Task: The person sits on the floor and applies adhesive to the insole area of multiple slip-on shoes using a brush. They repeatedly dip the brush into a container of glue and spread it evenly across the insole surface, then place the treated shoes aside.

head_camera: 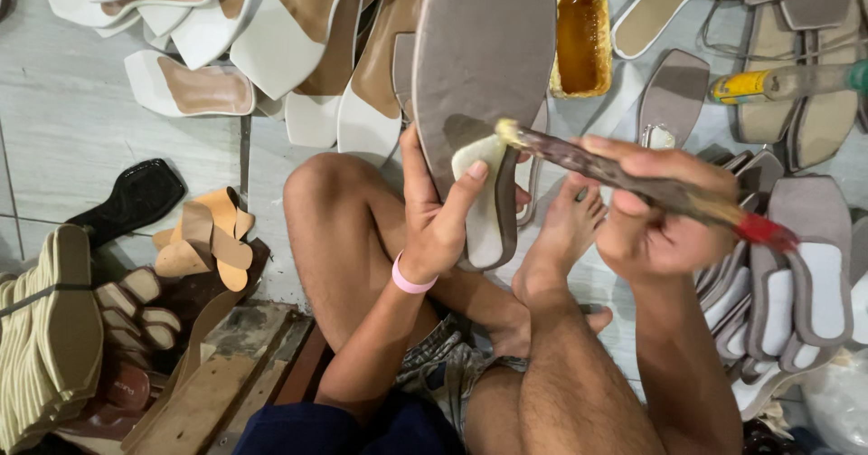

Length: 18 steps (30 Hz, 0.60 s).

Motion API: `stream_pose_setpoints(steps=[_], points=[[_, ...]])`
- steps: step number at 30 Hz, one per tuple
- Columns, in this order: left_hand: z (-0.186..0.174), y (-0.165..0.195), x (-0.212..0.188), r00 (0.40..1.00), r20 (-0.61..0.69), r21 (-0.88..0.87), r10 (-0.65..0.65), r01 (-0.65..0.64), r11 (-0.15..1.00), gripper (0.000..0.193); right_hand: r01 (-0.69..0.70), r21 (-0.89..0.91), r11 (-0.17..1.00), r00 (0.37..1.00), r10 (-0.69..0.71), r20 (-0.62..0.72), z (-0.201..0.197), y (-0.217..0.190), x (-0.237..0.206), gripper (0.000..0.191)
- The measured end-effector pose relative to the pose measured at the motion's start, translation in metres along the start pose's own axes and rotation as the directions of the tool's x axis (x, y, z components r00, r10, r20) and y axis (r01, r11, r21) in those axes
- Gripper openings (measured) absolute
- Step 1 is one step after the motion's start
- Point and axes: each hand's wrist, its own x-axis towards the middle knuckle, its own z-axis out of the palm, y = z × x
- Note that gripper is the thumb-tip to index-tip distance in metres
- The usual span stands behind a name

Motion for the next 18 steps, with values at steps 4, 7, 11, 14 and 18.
stream_pose_setpoints(steps=[4, 7, 11, 14, 18], points=[[-0.005, -0.006, -0.002, 0.998, -0.014, 0.194, 0.068, -0.064, 0.979, 0.058, -0.023, 0.023, 0.999, 0.993, 0.02, 0.114, -0.001, 0.008, 0.007, 0.027], [-0.006, -0.005, -0.001, 0.998, -0.002, 0.186, 0.066, -0.065, 0.98, 0.06, -0.029, 0.038, 0.999, 0.985, 0.022, 0.173, -0.005, 0.008, 0.009, 0.027], [-0.001, 0.002, 0.001, 1.0, 0.001, -0.009, -0.024, 0.024, 1.0, 0.067, -0.061, 0.001, 0.998, 0.988, 0.06, 0.139, -0.006, 0.006, 0.004, 0.031], [0.005, 0.007, 0.002, 1.0, -0.018, -0.029, -0.018, 0.017, 0.999, 0.066, -0.109, 0.011, 0.994, 0.99, 0.107, 0.088, -0.003, 0.005, -0.008, 0.03], [0.005, 0.01, 0.004, 0.999, -0.054, -0.063, -0.004, 0.0, 0.998, 0.058, -0.119, 0.072, 0.99, 0.993, 0.116, 0.038, 0.008, 0.008, -0.032, 0.022]])
